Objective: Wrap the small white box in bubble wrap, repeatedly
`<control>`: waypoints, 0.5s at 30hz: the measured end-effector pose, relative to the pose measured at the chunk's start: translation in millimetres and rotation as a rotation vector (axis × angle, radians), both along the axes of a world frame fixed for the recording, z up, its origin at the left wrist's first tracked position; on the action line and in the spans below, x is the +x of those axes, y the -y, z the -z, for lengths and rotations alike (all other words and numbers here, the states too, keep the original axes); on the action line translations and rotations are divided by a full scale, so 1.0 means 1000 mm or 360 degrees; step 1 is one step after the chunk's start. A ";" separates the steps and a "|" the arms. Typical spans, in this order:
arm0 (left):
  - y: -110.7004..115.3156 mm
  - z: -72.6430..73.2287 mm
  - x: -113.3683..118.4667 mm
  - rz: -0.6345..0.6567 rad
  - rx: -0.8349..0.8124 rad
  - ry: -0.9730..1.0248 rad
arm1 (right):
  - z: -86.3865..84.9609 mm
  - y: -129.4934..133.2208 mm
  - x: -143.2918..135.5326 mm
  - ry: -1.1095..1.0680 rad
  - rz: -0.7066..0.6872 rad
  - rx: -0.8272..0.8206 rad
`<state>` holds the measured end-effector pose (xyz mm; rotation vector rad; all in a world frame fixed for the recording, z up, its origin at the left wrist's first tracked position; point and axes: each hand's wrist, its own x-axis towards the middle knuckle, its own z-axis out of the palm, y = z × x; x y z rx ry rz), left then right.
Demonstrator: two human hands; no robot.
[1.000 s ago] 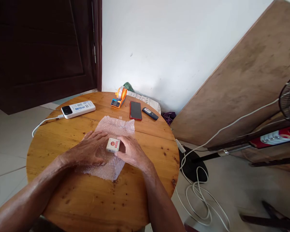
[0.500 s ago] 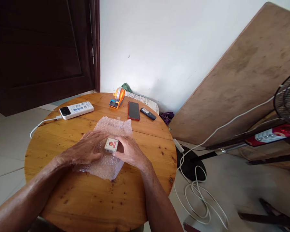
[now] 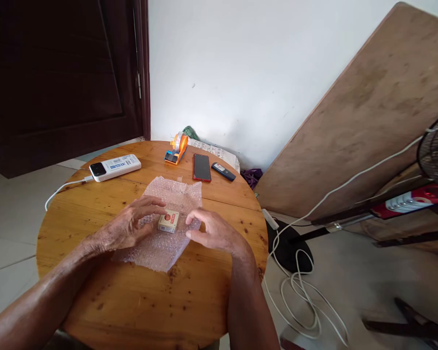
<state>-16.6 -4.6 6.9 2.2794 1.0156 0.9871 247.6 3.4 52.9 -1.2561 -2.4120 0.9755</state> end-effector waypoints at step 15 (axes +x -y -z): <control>0.003 -0.004 0.002 -0.0004 -0.0120 -0.0019 | 0.016 0.062 -0.025 0.0492 -0.0263 0.0465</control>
